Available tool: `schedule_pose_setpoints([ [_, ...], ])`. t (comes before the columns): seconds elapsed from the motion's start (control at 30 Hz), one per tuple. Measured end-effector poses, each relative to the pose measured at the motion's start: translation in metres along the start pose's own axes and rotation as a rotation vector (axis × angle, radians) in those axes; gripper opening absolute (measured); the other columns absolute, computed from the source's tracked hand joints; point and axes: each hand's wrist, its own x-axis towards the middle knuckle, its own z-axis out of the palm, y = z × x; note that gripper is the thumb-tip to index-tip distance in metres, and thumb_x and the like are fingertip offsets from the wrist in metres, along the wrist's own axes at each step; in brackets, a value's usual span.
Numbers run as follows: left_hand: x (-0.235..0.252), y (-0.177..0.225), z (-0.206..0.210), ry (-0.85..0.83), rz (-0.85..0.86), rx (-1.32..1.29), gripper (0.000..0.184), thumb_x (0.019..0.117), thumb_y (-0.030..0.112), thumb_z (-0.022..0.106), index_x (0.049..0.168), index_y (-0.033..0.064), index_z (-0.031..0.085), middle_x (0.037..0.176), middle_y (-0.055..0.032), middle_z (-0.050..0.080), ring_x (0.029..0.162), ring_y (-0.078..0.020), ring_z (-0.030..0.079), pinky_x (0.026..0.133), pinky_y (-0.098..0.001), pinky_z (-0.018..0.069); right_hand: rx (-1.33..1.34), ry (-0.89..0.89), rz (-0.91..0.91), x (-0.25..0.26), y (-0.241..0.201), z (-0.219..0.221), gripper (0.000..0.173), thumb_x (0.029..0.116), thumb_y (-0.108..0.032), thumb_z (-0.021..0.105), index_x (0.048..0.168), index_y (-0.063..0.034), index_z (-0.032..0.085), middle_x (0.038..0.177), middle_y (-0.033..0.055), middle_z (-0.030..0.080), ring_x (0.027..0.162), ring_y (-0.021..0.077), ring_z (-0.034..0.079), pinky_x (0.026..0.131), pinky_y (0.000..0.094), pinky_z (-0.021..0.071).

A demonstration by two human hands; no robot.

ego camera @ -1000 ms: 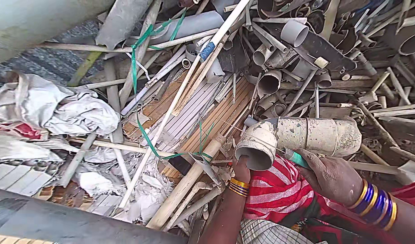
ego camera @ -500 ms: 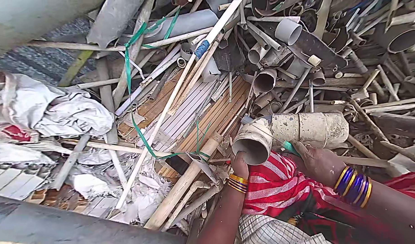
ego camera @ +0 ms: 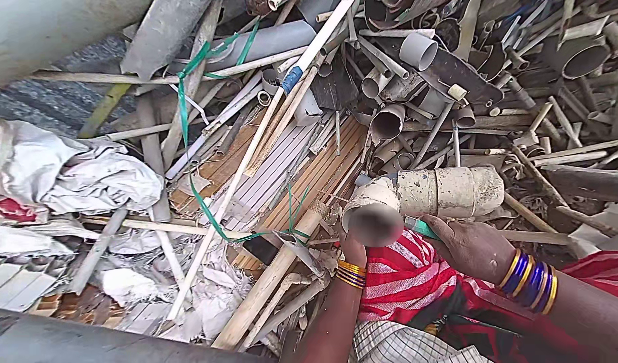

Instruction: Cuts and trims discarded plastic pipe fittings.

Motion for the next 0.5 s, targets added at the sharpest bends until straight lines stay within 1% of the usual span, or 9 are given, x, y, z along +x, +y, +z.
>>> schedule_pose_setpoints([
  [0.03,0.0,-0.001,0.001,0.002,-0.001,0.01,0.046,0.0879,-0.013,0.046,0.134,-0.0121,0.046,0.116,-0.0189,0.059,0.1,-0.013,0.062,0.089,-0.0256,0.0517,0.031,-0.27,0.125,0.005,-0.001,-0.011,0.044,0.1078,-0.028,0.045,0.138,0.0018,0.054,0.084,0.0264,0.067,0.076,0.0482,0.07,0.064,0.0586,0.0532],
  [0.07,0.0,-0.001,0.001,0.002,0.003,0.012,0.045,0.0876,-0.013,0.046,0.133,-0.0122,0.047,0.115,-0.0187,0.059,0.099,-0.0128,0.062,0.089,-0.0256,0.0518,0.028,-0.278,0.144,0.007,0.001,-0.01,0.043,0.1072,-0.028,0.047,0.138,0.0019,0.055,0.085,0.0273,0.067,0.077,0.0493,0.07,0.064,0.0599,0.0532],
  [0.17,-0.001,0.001,0.002,-0.019,0.028,0.005,0.049,0.0861,-0.013,0.046,0.135,-0.0119,0.045,0.117,-0.0172,0.059,0.101,-0.0104,0.062,0.09,-0.0233,0.0517,-0.038,0.301,-0.083,0.003,0.006,0.006,0.043,0.1003,-0.032,0.044,0.115,0.0016,0.067,0.056,0.0134,0.058,0.046,0.0342,0.062,0.04,0.0451,0.0473],
  [0.23,-0.002,0.002,0.004,-0.011,0.022,0.009,0.047,0.0875,-0.014,0.046,0.134,-0.0119,0.045,0.116,-0.017,0.059,0.1,-0.0099,0.062,0.09,-0.023,0.0515,-0.038,0.37,-0.11,0.001,0.005,0.008,0.045,0.1036,-0.035,0.039,0.115,0.0002,0.065,0.056,0.011,0.056,0.044,0.0305,0.059,0.039,0.0412,0.0453],
  [0.27,-0.002,0.002,0.004,-0.005,0.015,0.018,0.046,0.0883,-0.013,0.045,0.134,-0.0124,0.046,0.116,-0.0183,0.059,0.1,-0.0107,0.062,0.091,-0.0236,0.0511,-0.029,0.23,-0.063,-0.002,0.006,0.005,0.044,0.1019,-0.033,0.043,0.117,0.0015,0.065,0.058,0.0139,0.058,0.048,0.0342,0.062,0.041,0.0446,0.0476],
  [0.33,-0.003,0.001,0.003,-0.01,0.008,0.023,0.048,0.0891,-0.013,0.045,0.137,-0.0134,0.044,0.121,-0.0214,0.058,0.103,-0.0128,0.061,0.092,-0.0251,0.0506,0.064,-0.318,0.196,0.007,0.005,-0.016,0.043,0.1085,-0.03,0.046,0.135,0.0028,0.053,0.087,0.0273,0.067,0.08,0.0494,0.069,0.066,0.0599,0.0529],
  [0.37,-0.003,0.001,0.002,-0.019,0.012,0.02,0.05,0.0889,-0.013,0.045,0.138,-0.0132,0.043,0.122,-0.0215,0.058,0.104,-0.0127,0.061,0.092,-0.0248,0.0507,0.09,-0.363,0.249,0.01,0.005,-0.018,0.044,0.1089,-0.03,0.046,0.137,0.0028,0.051,0.091,0.0289,0.067,0.084,0.0514,0.069,0.07,0.0622,0.0521],
  [0.43,-0.002,0.002,0.003,-0.027,0.031,0.003,0.05,0.0874,-0.012,0.045,0.137,-0.0122,0.042,0.118,-0.0181,0.059,0.101,-0.0095,0.062,0.09,-0.0223,0.0514,0.017,0.044,0.07,0.002,0.007,-0.006,0.042,0.1009,-0.03,0.049,0.121,0.0051,0.063,0.067,0.0209,0.063,0.058,0.0432,0.067,0.048,0.0536,0.0515],
  [0.5,-0.002,0.001,0.003,-0.024,0.036,-0.016,0.049,0.0873,-0.013,0.045,0.136,-0.0121,0.043,0.116,-0.0168,0.059,0.099,-0.0081,0.062,0.089,-0.0219,0.0519,-0.034,0.324,-0.067,0.001,0.005,0.004,0.046,0.1021,-0.035,0.041,0.114,0.0017,0.065,0.058,0.0128,0.058,0.046,0.0332,0.062,0.039,0.0439,0.0468],
])
